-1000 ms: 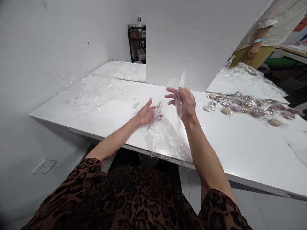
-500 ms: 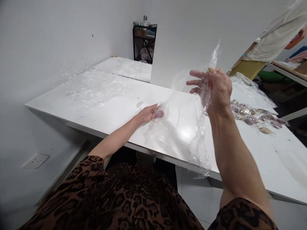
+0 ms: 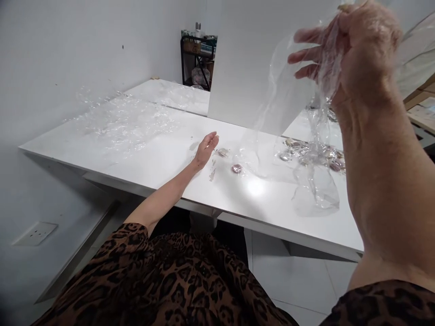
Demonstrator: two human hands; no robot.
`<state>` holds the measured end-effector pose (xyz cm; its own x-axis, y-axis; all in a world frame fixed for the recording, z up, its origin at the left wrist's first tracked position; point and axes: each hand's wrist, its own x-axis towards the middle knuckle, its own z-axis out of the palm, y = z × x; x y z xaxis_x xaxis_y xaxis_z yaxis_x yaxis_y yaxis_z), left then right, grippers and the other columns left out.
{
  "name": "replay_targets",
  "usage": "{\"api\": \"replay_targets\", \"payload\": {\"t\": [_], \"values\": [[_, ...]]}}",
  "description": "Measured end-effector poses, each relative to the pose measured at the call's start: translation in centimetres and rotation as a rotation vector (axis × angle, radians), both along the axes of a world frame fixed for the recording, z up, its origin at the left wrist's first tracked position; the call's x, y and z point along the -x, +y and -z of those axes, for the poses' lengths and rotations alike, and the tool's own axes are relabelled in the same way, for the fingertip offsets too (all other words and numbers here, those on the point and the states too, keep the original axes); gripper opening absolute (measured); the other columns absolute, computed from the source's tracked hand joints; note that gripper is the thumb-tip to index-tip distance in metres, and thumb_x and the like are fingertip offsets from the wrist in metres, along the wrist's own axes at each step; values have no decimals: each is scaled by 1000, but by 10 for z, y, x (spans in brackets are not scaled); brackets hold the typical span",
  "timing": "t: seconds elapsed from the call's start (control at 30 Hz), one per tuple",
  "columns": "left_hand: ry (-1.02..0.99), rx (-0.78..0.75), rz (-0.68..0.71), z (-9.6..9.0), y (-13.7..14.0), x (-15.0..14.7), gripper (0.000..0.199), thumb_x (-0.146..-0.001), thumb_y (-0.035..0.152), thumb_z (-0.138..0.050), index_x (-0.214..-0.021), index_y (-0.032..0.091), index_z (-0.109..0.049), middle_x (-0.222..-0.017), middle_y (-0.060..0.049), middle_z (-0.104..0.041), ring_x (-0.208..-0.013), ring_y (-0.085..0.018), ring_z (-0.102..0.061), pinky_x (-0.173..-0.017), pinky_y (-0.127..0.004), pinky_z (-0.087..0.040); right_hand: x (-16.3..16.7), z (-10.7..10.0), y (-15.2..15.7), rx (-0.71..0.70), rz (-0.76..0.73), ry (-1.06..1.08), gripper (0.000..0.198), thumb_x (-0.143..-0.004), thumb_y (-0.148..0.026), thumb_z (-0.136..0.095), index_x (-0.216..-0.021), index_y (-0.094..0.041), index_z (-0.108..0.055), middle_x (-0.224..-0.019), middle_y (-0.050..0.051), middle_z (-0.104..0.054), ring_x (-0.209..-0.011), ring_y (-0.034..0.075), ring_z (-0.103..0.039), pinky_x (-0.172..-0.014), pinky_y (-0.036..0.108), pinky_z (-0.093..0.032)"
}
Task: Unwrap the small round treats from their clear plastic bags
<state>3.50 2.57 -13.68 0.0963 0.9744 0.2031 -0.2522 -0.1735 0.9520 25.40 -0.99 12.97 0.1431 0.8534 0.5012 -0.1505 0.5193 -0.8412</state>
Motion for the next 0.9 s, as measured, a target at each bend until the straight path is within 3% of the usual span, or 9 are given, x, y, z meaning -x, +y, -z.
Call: {"api": "replay_targets", "payload": {"t": [0.1, 0.17, 0.23, 0.33, 0.47, 0.57, 0.67, 0.8, 0.9], "values": [[-16, -151, 130, -16, -18, -2, 94, -76, 52, -88, -156, 33, -43, -169, -13, -34, -151, -36, -37, -116, -44, -36, 14, 5, -18, 85, 160, -166, 46, -99, -12, -23, -74, -23, -59, -91, 2, -80, -68, 13, -75, -54, 29, -41], [-29, -197, 192, -25, -31, -8, 111, -65, 47, -97, -159, 35, -39, -171, -13, -28, -152, -40, -34, -115, -46, -36, 23, 17, -29, 121, 62, -121, 39, -100, -17, -28, -72, -22, -56, -91, 2, -79, -68, 12, -74, -54, 26, -44], [-32, -191, 243, -30, -42, -17, 114, -61, 42, -100, -158, 34, -42, -165, -15, -39, -144, -38, -44, -111, -44, -41, 29, 36, -37, 142, -62, -92, 28, -100, -23, -41, -77, -21, -56, -96, 5, -79, -70, 13, -74, -54, 24, -47], [24, -146, 319, -29, -49, -31, 83, -70, 40, -95, -144, 28, -60, -126, -10, -69, -106, -24, -64, -91, -34, -50, 25, 73, -42, 171, -143, -89, 16, -98, -32, -59, -89, -19, -56, -106, 10, -77, -74, 15, -73, -58, 26, -54], [-33, -83, 171, -31, -42, -37, 25, -86, 39, -80, -96, 18, -71, -77, 1, -64, -62, -9, -53, -59, -23, -42, -5, 132, -45, 178, 6, -150, 38, -88, -49, -75, -87, -21, -50, -102, 7, -75, -74, 15, -70, -57, 28, -56], [-199, 67, 41, -44, -32, -34, 20, -88, 32, -74, -93, 20, -58, -75, 5, -59, -54, -6, -55, -50, -19, -36, -31, 178, -52, 312, 141, -262, 46, -81, -57, -79, -82, -21, -50, -99, 6, -72, -74, 13, -66, -59, 26, -55], [-259, 108, 25, -54, -24, -35, 21, -88, 27, -68, -100, 22, -51, -82, 5, -60, -61, -8, -65, -53, -18, -43, -43, 212, -64, 430, 250, -385, 49, -77, -61, -79, -89, -21, -53, -103, 8, -68, -79, 17, -65, -60, 30, -56], [-123, -59, 41, -52, -28, -51, 20, -90, 30, -66, -99, 22, -50, -84, 4, -60, -64, -9, -67, -53, -18, -45, -35, 228, -77, 102, 502, -577, 61, -86, -62, -71, -133, -30, -49, -146, 13, -51, -124, 30, -59, -86, 47, -62], [17, -268, 233, -50, -42, -64, 18, -93, 34, -65, -100, 21, -54, -85, 2, -63, -68, -10, -67, -58, -20, -50, -26, 230, -79, -102, 320, -743, 72, -87, -61, -71, -147, -31, -44, -153, 13, -48, -136, 33, -52, -100, 51, -57]]}}
